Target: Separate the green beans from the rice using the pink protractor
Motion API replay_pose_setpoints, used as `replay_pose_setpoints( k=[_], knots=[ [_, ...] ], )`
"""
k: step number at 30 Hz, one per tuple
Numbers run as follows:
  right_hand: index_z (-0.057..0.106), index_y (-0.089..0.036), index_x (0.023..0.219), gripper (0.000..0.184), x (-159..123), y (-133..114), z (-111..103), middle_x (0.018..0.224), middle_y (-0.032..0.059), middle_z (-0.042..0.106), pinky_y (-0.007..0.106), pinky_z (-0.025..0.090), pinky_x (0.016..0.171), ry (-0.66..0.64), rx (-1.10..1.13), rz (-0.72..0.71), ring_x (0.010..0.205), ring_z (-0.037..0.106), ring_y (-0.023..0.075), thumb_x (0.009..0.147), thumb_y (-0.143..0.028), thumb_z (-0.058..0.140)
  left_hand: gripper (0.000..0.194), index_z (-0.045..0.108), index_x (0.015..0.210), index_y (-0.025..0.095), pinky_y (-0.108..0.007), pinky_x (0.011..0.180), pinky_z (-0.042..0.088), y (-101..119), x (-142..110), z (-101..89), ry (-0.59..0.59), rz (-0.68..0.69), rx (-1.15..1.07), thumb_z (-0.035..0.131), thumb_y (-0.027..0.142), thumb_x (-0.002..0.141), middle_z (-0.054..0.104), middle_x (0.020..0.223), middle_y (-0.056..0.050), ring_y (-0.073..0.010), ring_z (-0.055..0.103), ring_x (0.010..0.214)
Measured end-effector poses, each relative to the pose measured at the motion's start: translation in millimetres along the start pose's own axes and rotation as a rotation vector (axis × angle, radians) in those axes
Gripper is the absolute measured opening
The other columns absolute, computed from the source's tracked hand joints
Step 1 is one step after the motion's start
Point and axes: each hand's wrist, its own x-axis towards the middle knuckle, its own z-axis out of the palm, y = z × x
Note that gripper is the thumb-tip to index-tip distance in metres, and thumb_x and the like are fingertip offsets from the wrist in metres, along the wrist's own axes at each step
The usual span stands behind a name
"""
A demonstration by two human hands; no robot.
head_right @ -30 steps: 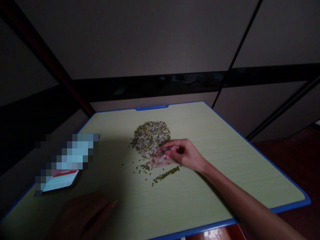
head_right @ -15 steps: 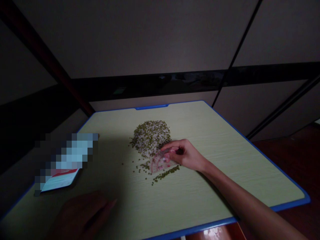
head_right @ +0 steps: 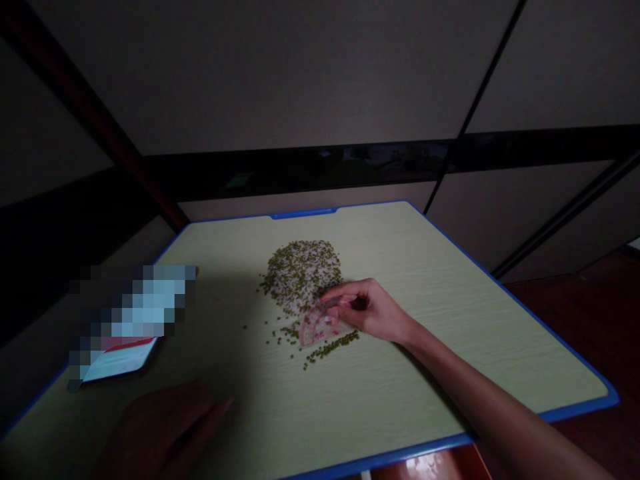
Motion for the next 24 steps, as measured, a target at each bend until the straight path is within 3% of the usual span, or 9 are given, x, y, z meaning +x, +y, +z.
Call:
replay_pose_setpoints(
  k=[7,15,24],
  knots=[
    [0.069,-0.013,0.090,0.022,-0.3,-0.7,3.7,0.054,-0.0021,0.052,0.023,0.028,0.043,-0.013,-0.012,0.010,0.046,0.039,0.0079,0.072,-0.024,0.065,0.026,0.050,0.067,0.019,-0.019,0.050,0.041,0.3,1.7,0.7,0.036,0.008,0.025,0.038,0.020,0.090,0.055,0.056,0.005,-0.0058,0.052,0.048],
    [0.067,-0.008,0.092,0.027,0.3,-1.9,2.5,0.052,-0.0017,0.049,0.023,0.022,0.042,0.067,-0.061,0.052,0.045,0.032,0.0075,0.074,-0.027,0.060,0.026,0.049,0.067,0.020,-0.019,0.051,0.040,-1.2,-1.0,2.0,0.013,0.009,0.009,0.037,0.022,0.091,0.053,0.055,0.006,-0.0058,0.051,0.048],
    [0.067,-0.008,0.088,0.029,1.1,-6.6,5.7,0.052,-0.0006,0.054,0.022,0.023,0.041,0.152,-0.019,0.101,0.043,0.034,0.0065,0.068,-0.028,0.062,0.028,0.048,0.065,0.020,-0.019,0.049,0.038,0.8,4.5,-0.3,0.043,0.015,0.008,0.037,0.022,0.091,0.052,0.053,0.006,-0.0057,0.050,0.046]
  ],
)
